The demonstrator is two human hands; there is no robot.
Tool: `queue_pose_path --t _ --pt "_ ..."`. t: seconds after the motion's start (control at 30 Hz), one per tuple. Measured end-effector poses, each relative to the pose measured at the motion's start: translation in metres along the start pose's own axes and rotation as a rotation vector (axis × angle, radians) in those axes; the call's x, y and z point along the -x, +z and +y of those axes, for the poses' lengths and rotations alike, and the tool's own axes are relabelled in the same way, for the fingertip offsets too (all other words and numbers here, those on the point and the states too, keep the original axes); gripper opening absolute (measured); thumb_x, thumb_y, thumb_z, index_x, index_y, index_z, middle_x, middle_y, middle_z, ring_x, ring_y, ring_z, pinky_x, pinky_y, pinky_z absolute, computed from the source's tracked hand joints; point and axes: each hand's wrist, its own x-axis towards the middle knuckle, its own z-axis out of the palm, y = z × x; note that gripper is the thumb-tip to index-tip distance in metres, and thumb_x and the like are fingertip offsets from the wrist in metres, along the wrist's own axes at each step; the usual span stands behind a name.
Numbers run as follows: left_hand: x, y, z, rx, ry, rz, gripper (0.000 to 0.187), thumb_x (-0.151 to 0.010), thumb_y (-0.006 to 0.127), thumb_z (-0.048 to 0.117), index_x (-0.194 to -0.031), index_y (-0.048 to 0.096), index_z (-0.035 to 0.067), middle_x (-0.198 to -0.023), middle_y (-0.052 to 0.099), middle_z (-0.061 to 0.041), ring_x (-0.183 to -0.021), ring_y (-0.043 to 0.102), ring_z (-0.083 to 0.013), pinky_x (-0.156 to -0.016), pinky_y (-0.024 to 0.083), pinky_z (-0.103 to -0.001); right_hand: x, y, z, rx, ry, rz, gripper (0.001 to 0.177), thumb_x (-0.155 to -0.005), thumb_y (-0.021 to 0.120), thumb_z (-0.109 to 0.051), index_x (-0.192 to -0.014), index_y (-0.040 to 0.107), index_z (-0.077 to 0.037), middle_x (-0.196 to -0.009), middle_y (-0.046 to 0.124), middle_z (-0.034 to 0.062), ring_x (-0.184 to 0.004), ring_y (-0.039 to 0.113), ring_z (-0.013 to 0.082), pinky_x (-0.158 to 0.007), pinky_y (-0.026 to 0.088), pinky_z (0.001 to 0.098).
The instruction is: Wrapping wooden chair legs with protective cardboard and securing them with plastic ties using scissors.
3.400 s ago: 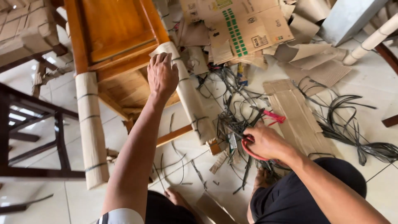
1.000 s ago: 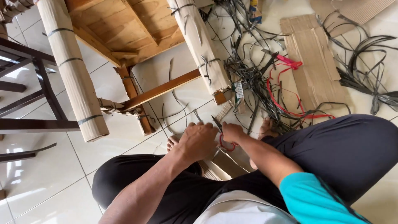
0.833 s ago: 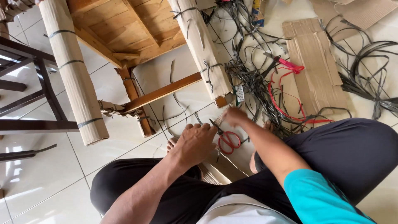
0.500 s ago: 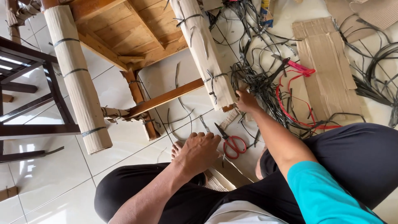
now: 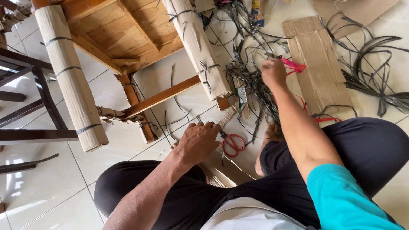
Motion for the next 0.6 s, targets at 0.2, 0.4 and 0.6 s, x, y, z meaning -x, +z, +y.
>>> queue_pose_path --t 0.2,0.4,0.6 --pt "0.004 0.002 -0.003 0.022 -0.028 -0.005 0.037 -0.096 0.070 0.024 -0.129 0.067 0.008 -0.111 0.075 -0.015 -0.107 0.074 -0.0331 -0.099 0.053 -0.049 0.112 0.019 -0.024 0.017 0.099 -0.549 0.046 -0.098 0.057 -0.042 -0.125 0.071 -0.007 -0.130 0.064 0.0276 -0.125 0.061 0.0451 -0.105 0.047 0.0591" --pt "0.010 -0.004 -0.003 0.029 -0.065 -0.010 0.035 -0.097 0.069 0.023 -0.129 0.067 0.008 -0.110 0.075 -0.015 -0.106 0.074 -0.0333 -0.098 0.053 -0.049 0.142 0.073 0.013 -0.123 0.182 -0.561 0.037 -0.100 0.050 -0.037 -0.115 0.071 -0.011 -0.108 0.070 0.0211 -0.107 0.068 0.0477 -0.087 0.056 0.0613" --pt "0.007 -0.010 0.001 0.007 -0.065 0.040 0.037 -0.096 0.069 0.026 -0.129 0.067 0.010 -0.108 0.075 -0.015 -0.105 0.074 -0.0325 -0.098 0.052 -0.049 0.091 -0.028 -0.098 -0.727 0.280 -0.319 0.020 -0.082 0.060 -0.024 -0.079 0.071 -0.008 -0.057 0.062 0.0084 -0.043 0.055 0.0155 -0.042 0.042 0.0307"
